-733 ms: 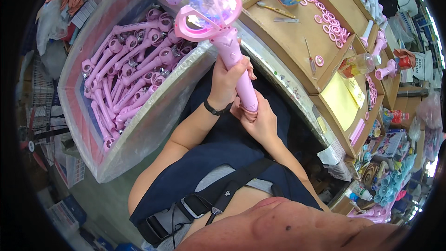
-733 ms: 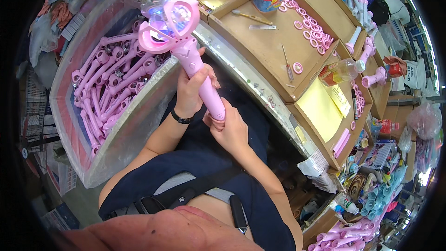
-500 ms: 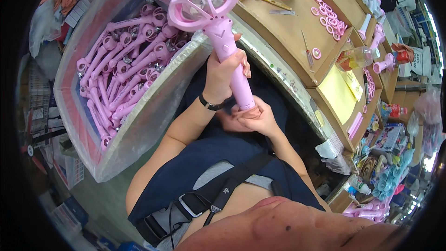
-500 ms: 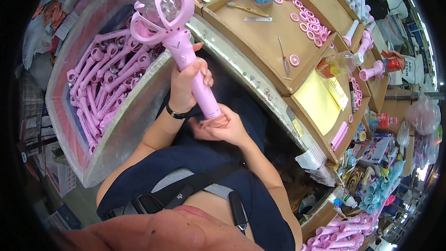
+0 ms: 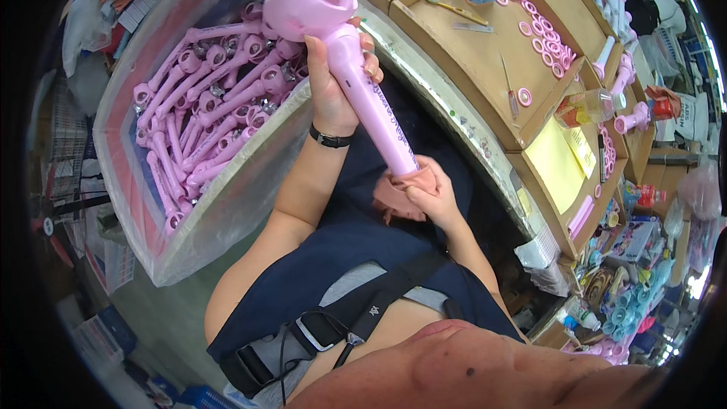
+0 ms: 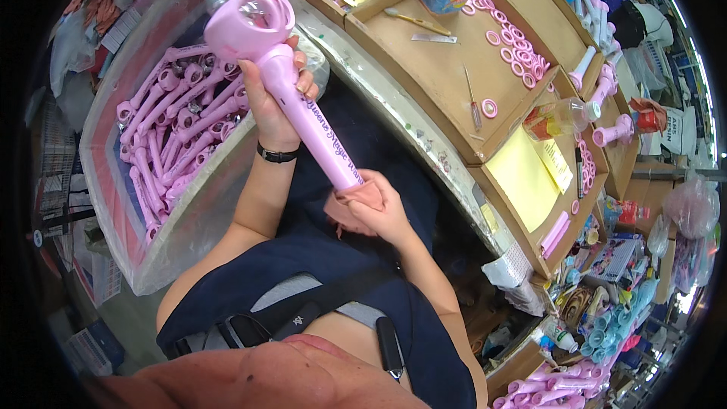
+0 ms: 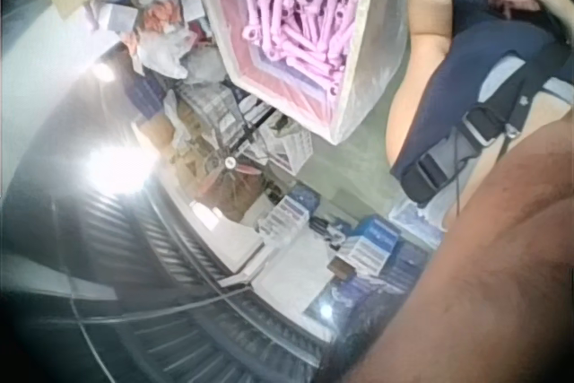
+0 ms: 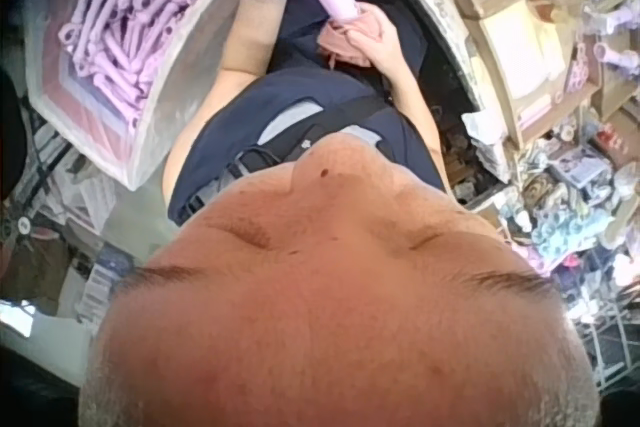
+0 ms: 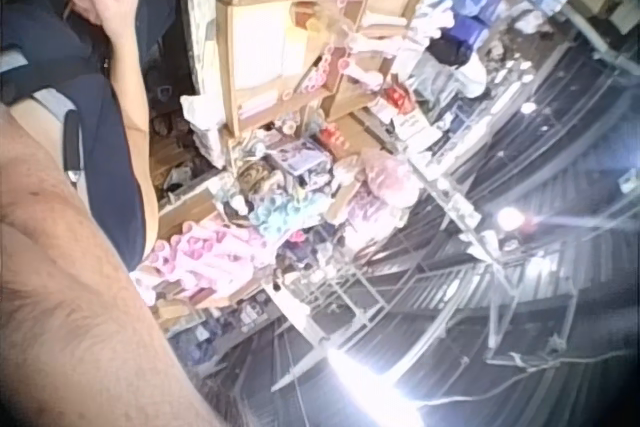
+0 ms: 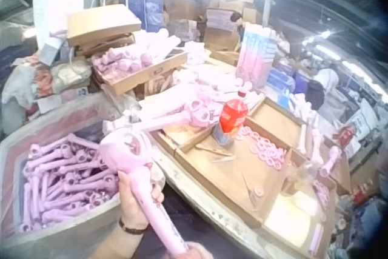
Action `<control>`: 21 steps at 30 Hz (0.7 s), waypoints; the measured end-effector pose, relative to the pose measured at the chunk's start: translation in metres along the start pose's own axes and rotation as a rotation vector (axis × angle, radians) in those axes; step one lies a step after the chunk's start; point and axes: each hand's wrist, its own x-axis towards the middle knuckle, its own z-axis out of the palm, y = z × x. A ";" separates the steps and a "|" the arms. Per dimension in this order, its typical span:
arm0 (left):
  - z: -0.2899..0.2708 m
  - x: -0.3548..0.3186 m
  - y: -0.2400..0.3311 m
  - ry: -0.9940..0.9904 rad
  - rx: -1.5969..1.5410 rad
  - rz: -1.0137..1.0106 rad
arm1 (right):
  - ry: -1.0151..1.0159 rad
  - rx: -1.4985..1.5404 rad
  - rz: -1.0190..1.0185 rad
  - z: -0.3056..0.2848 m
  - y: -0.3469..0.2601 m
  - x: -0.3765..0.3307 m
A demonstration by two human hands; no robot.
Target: The person assembles pink light sticks by inserting a small ring into the head, wiping the surface with a cloth, and testing the light function. They repeat this process for multiple units, handling each stick individually and placing finished items on the table.
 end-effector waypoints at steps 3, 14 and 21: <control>-0.003 0.006 0.012 -0.030 0.006 -0.056 | 0.072 0.286 0.352 0.008 0.002 -0.004; -0.004 -0.010 -0.012 -0.091 0.532 -0.564 | 0.602 -0.598 -0.768 0.004 -0.077 0.058; 0.003 -0.035 -0.033 -0.073 0.709 -0.577 | 0.577 -0.839 -0.868 0.001 -0.098 0.127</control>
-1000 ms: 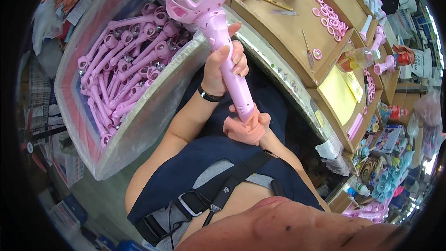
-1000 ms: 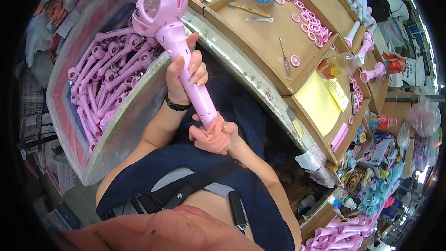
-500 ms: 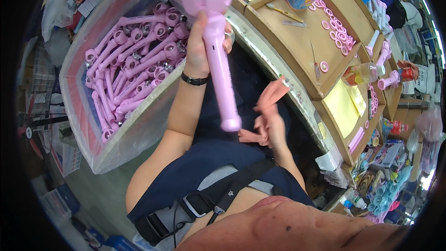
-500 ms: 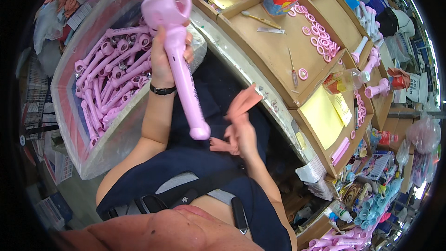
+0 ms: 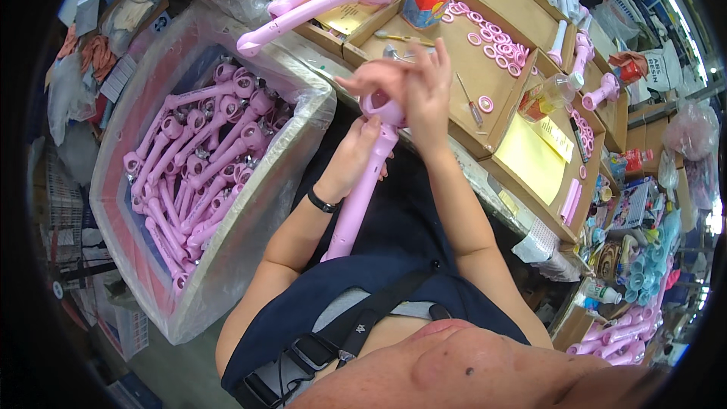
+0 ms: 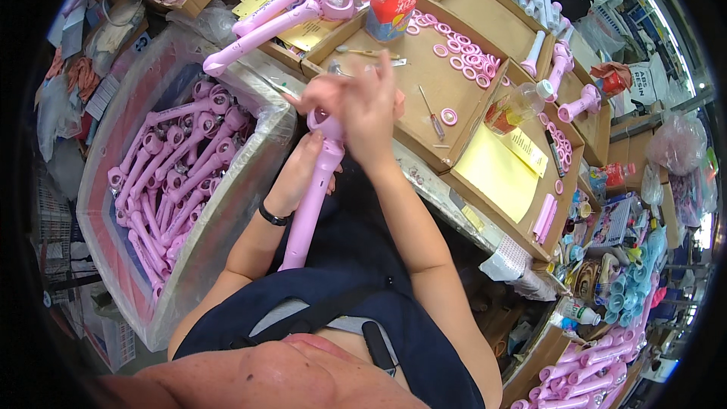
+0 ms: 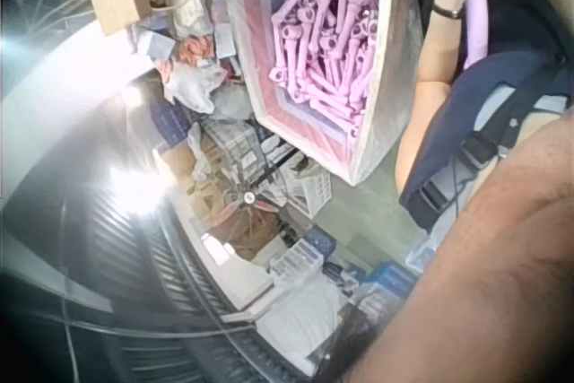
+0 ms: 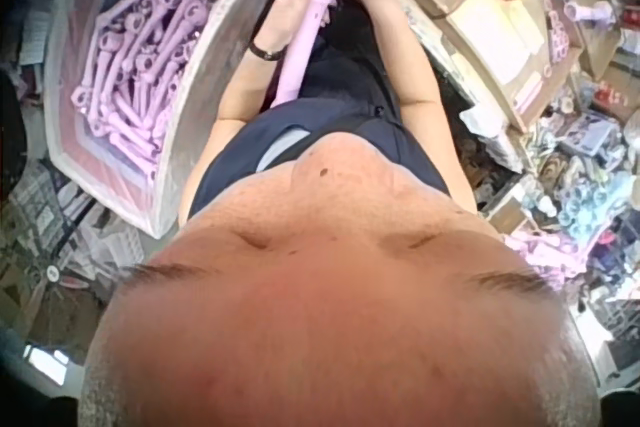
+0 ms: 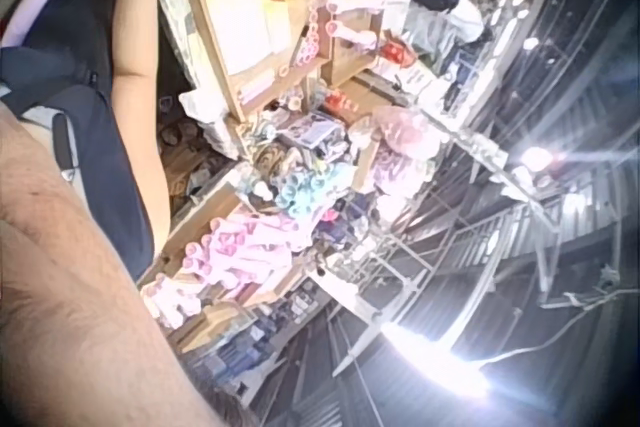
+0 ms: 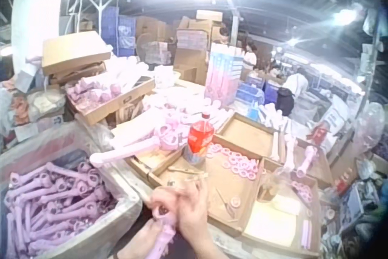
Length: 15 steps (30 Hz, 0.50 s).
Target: The person assembles pink light sticks by inserting a small ring into the head, wiping the surface with a cloth, and testing the light function. They repeat this process for multiple units, handling each stick individually and placing finished items on the table.
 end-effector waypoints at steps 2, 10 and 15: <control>0.003 -0.002 0.000 0.058 0.081 0.053 | 0.044 0.285 0.197 0.002 -0.008 -0.006; 0.016 -0.008 0.011 0.106 0.228 0.163 | 0.098 0.766 0.646 -0.016 -0.007 -0.004; 0.016 -0.007 0.019 -0.261 0.029 0.085 | -0.085 1.204 0.755 -0.041 0.017 -0.004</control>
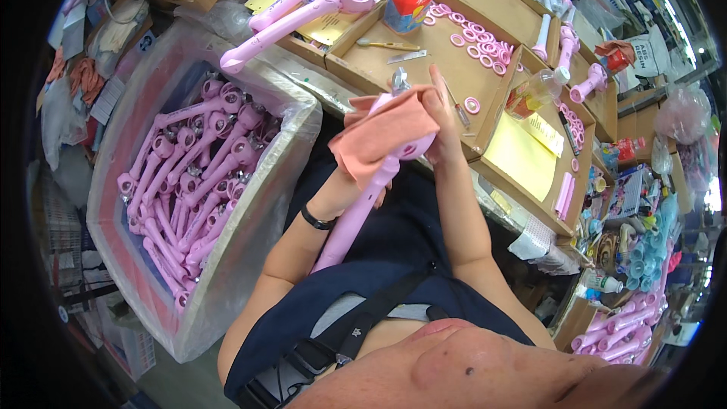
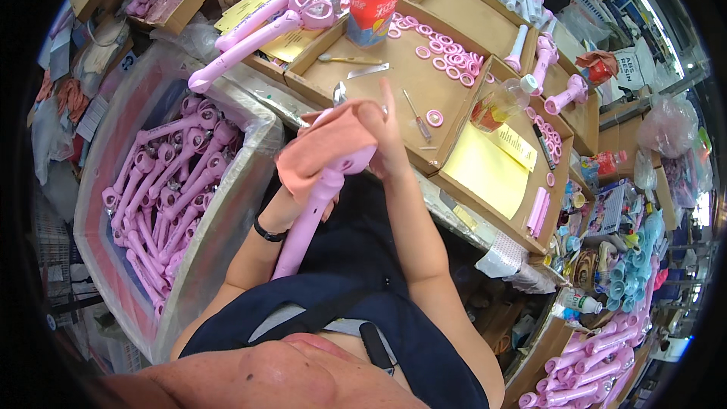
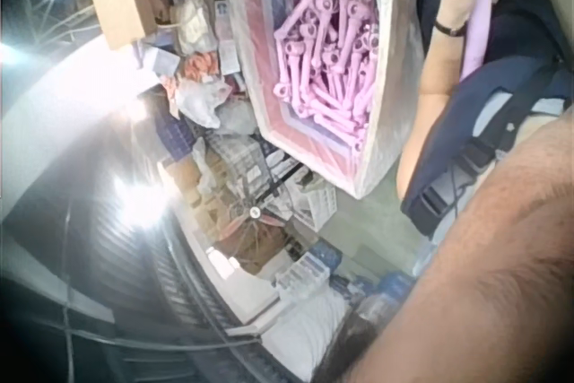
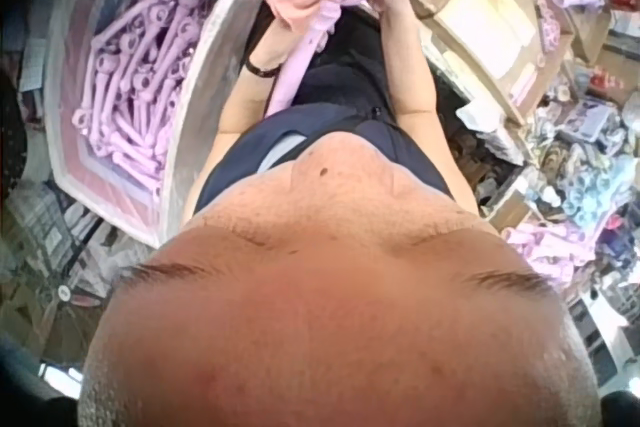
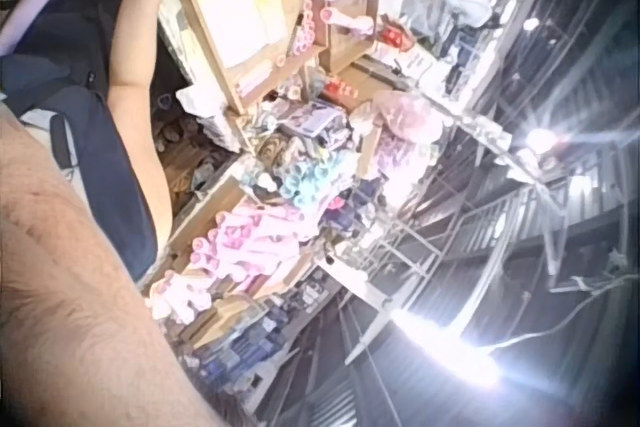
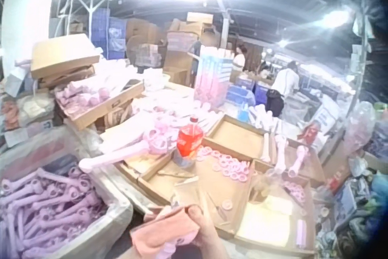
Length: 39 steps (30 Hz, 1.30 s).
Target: The person assembles pink light sticks by inserting a small ring into the head, wiping the surface with a cloth, and testing the light function. They repeat this process for multiple units, handling each stick individually and placing finished items on the table.
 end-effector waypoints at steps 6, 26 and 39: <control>0.009 0.019 -0.009 -0.016 0.469 0.394 | 0.000 -0.078 -0.009 0.004 -0.011 -0.013; 0.004 -0.016 -0.002 -0.182 -0.195 -0.030 | 0.054 -0.008 -0.166 0.006 0.015 -0.042; 0.002 -0.007 -0.011 0.067 0.334 0.158 | 0.219 -0.417 -0.598 0.026 0.080 -0.068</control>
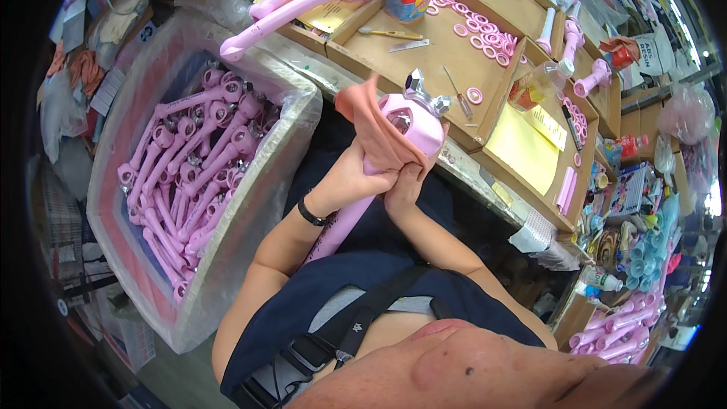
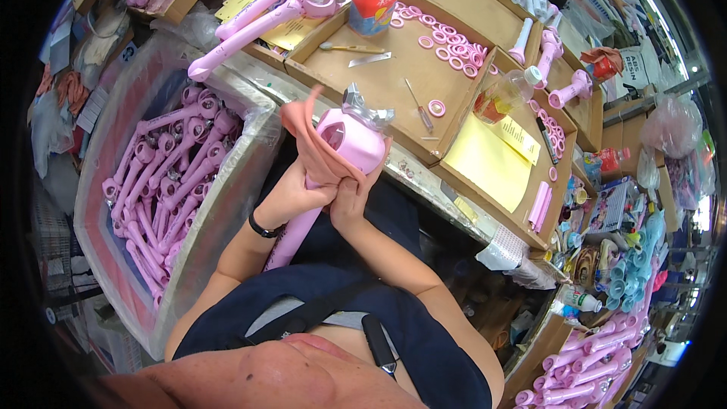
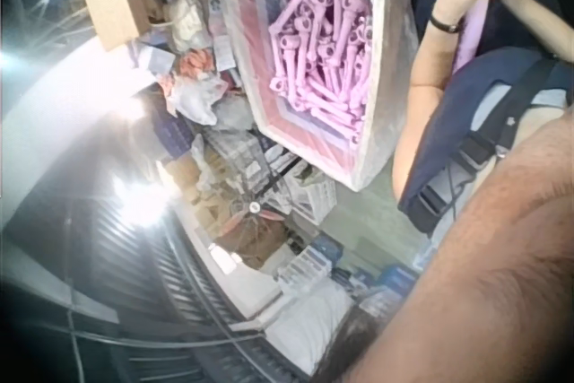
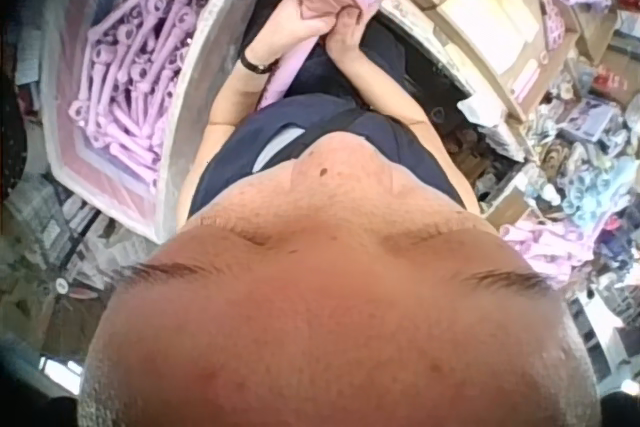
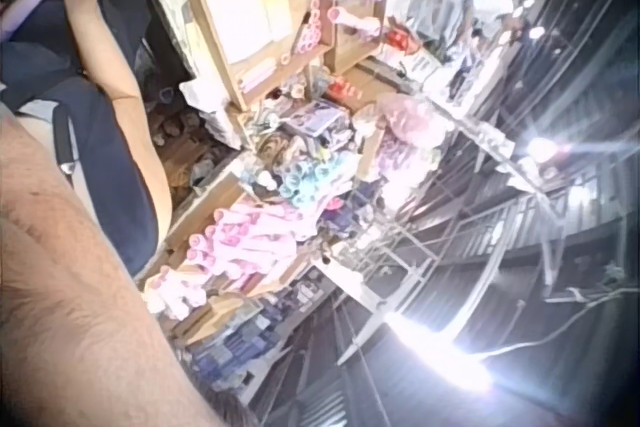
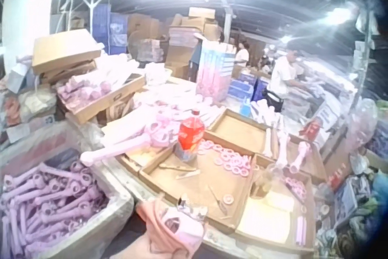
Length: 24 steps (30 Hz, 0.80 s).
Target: The person assembles pink light sticks by inserting a small ring into the head, wiping the surface with a cloth, and testing the light function. They repeat this process for multiple units, handling each stick individually and placing finished items on the table.
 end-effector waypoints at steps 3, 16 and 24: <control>-0.006 -0.006 0.005 -0.071 -0.164 -0.177 | -0.009 -0.074 0.041 -0.006 -0.002 -0.001; -0.014 -0.011 -0.001 -0.349 -0.769 -0.466 | 0.166 -0.341 0.353 -0.044 0.010 -0.009; -0.027 -0.010 -0.025 -0.438 -1.178 -0.293 | -0.152 -0.037 0.561 -0.064 -0.004 0.013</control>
